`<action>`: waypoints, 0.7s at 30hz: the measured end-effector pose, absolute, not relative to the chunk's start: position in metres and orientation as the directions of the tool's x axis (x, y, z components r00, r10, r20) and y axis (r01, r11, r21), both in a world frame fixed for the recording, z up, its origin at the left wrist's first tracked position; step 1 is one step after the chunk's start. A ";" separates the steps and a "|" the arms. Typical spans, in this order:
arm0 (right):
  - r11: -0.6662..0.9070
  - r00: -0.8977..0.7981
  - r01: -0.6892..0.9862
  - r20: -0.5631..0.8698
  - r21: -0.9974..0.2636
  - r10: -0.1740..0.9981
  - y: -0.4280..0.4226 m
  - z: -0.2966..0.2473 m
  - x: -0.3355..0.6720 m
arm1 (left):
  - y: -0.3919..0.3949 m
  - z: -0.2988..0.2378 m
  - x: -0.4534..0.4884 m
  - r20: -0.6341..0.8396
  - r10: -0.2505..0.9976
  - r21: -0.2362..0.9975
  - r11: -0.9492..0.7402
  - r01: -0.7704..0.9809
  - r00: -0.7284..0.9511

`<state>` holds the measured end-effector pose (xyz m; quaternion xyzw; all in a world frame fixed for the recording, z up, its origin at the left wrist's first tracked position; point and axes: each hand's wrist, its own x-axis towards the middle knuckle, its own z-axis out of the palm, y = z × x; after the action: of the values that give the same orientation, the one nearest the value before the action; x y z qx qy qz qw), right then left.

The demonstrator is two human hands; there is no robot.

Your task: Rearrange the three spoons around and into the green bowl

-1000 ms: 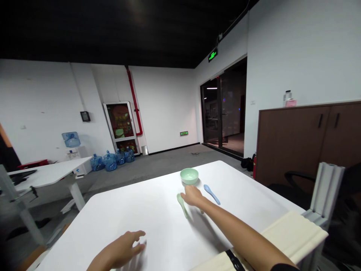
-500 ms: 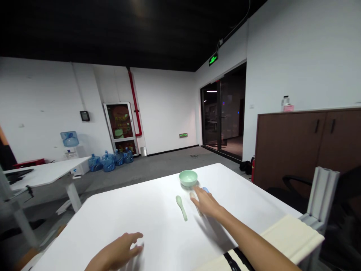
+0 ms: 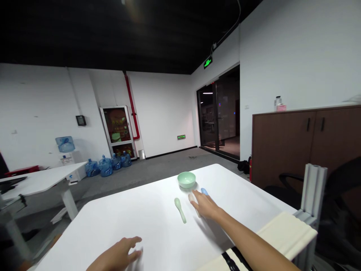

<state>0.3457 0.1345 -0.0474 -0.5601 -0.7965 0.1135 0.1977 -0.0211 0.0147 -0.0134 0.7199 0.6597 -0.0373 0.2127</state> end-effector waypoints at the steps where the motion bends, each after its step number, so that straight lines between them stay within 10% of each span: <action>1: 0.346 -0.293 0.847 0.187 -0.404 0.938 0.134 -0.048 0.346 | 0.015 -0.015 -0.022 -0.332 0.934 0.258 -0.042 0.965 0.130; 21: 0.353 -0.297 0.813 0.191 -0.463 0.935 0.130 -0.044 0.348 | 0.017 -0.020 -0.020 -0.351 0.925 0.248 -0.057 0.967 0.145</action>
<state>0.3481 0.1304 -0.0442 -0.5511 -0.7930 0.1405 0.2183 -0.0203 0.0175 -0.0204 0.7254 0.6521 -0.0488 0.2149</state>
